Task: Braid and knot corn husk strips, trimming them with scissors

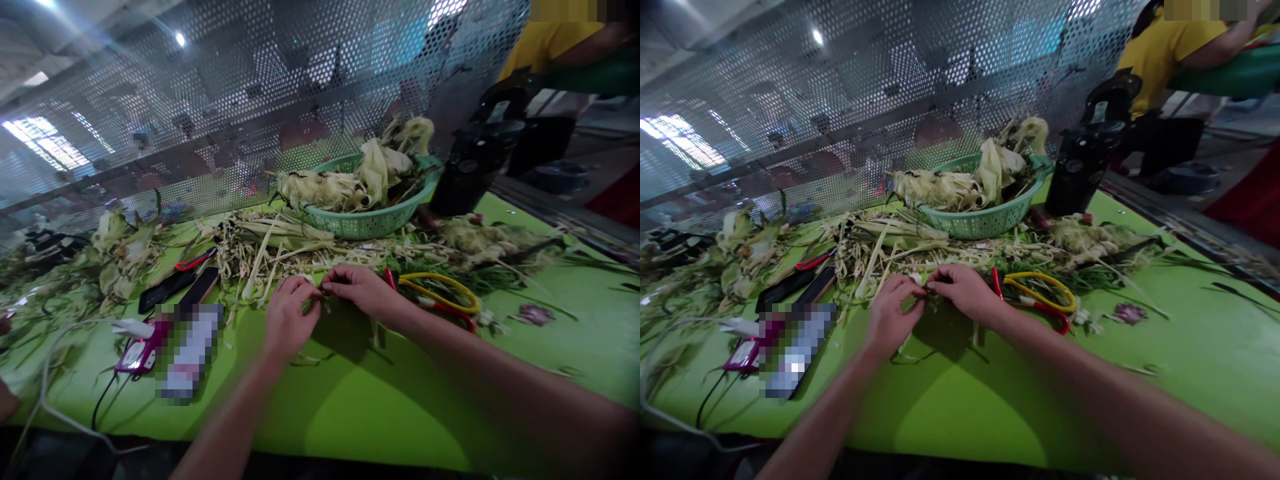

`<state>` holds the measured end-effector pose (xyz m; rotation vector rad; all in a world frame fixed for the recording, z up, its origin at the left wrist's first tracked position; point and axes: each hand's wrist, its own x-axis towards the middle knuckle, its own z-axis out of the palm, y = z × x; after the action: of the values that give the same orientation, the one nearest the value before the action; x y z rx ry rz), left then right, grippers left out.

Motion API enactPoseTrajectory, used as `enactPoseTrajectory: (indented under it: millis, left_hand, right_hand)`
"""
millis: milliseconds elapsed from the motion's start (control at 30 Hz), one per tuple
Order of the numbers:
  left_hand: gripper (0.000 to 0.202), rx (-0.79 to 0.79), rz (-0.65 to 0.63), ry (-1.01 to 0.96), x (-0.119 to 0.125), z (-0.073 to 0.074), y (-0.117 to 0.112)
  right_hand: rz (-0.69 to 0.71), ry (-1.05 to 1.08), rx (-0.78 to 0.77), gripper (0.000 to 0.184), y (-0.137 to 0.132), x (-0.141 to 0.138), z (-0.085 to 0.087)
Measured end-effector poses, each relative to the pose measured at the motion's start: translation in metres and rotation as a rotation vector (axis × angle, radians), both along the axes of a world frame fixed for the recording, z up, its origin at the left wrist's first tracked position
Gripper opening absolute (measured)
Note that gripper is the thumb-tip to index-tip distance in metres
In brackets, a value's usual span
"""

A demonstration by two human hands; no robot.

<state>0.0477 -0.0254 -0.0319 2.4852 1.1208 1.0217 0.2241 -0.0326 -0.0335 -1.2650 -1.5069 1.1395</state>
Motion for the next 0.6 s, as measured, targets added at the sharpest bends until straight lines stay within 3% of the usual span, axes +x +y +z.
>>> enactPoseTrajectory:
  millis: [200, 433, 600]
  left_hand:
    - [0.005, -0.059, -0.025, -0.105, -0.001, 0.003, 0.000]
    - [0.007, -0.455, -0.130, -0.427, -0.003, 0.005, 0.002]
    - [0.010, -0.581, -0.138, -0.504, -0.003, 0.005, 0.001]
  right_hand:
    - [-0.026, -0.155, 0.082, 0.016, 0.002, 0.001, -0.005]
    - [-0.097, -0.421, 0.173, 0.010, -0.003, -0.002, 0.002]
    - [-0.098, -0.502, 0.199, 0.010, -0.005, -0.005, 0.009]
